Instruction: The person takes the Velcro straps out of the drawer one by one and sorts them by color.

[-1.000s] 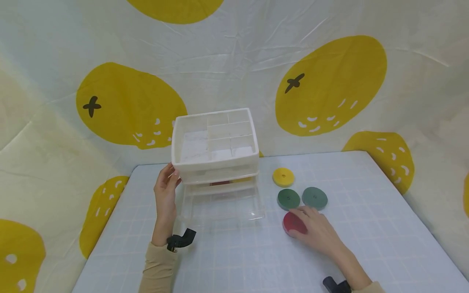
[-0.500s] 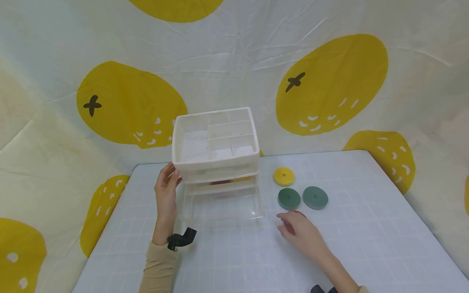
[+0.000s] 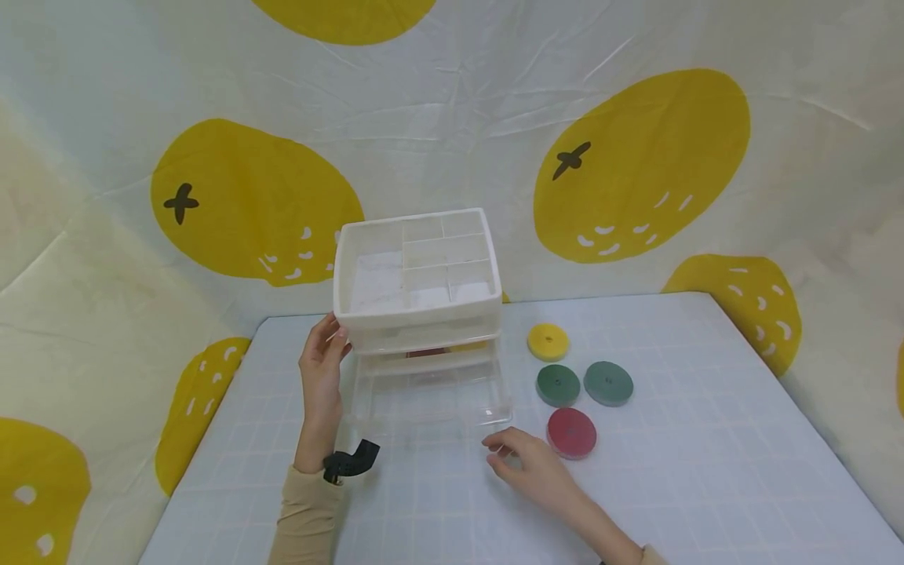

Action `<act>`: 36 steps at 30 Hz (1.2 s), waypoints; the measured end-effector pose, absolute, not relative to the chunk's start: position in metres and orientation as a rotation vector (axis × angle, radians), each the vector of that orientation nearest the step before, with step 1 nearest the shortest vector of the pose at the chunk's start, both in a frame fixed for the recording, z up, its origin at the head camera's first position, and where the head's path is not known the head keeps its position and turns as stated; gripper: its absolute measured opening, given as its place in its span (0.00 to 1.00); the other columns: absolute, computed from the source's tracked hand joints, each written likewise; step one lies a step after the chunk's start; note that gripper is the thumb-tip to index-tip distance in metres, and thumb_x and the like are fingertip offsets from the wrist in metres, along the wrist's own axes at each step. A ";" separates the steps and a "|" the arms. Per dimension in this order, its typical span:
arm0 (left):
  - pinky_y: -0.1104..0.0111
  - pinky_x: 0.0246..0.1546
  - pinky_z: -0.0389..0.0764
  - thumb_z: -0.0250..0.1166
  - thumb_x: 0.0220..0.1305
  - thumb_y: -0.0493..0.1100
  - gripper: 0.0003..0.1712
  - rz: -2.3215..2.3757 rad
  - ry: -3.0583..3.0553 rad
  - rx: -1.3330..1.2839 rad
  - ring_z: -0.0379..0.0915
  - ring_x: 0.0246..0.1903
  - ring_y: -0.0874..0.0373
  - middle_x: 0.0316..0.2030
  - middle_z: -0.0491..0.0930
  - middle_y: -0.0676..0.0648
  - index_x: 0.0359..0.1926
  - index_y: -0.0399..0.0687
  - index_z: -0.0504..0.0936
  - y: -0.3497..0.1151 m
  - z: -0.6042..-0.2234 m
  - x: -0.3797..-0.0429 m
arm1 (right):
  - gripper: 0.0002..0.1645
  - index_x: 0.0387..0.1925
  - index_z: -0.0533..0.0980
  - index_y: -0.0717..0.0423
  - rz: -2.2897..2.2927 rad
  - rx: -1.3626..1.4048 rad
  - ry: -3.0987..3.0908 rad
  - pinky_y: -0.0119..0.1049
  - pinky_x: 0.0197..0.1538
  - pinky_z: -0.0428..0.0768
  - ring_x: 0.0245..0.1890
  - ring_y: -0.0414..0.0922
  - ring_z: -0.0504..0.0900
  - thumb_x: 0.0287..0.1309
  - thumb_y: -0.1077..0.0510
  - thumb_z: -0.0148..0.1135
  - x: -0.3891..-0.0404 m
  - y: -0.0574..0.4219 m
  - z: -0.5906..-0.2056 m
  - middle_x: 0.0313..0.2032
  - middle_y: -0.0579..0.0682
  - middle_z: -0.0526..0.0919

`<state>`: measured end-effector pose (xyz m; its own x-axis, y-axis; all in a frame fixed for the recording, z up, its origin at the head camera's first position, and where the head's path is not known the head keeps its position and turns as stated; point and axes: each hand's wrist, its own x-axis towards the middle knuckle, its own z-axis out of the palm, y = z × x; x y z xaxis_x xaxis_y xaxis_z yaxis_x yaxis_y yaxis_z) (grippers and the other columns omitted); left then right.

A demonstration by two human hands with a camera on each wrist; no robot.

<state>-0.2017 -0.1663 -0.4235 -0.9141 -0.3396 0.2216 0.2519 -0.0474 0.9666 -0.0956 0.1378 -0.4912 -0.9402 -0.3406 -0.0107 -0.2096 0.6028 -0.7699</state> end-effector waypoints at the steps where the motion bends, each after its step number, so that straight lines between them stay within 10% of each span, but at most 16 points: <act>1: 0.77 0.52 0.76 0.61 0.66 0.45 0.21 -2.018 -1.835 0.090 0.70 0.54 0.57 0.53 0.76 0.51 0.59 0.48 0.76 -0.167 -0.424 -0.202 | 0.17 0.50 0.78 0.50 -1.284 -0.474 2.628 0.25 0.45 0.80 0.40 0.32 0.79 0.60 0.53 0.63 -0.096 0.134 -0.492 0.46 0.46 0.84; 21: 0.78 0.51 0.76 0.61 0.67 0.42 0.22 -2.018 -1.853 0.116 0.70 0.54 0.60 0.54 0.75 0.52 0.61 0.48 0.75 -0.165 -0.421 -0.200 | 0.19 0.52 0.76 0.65 -1.773 -0.480 2.080 0.27 0.46 0.81 0.43 0.49 0.84 0.68 0.54 0.53 -0.105 0.069 -0.490 0.46 0.65 0.82; 36: 0.77 0.51 0.77 0.62 0.66 0.45 0.21 -1.996 -1.839 0.055 0.72 0.53 0.59 0.52 0.77 0.52 0.59 0.47 0.76 -0.166 -0.423 -0.200 | 0.27 0.51 0.75 0.70 -2.022 -0.115 1.839 0.35 0.49 0.83 0.40 0.40 0.84 0.70 0.48 0.49 -0.111 0.046 -0.485 0.43 0.56 0.86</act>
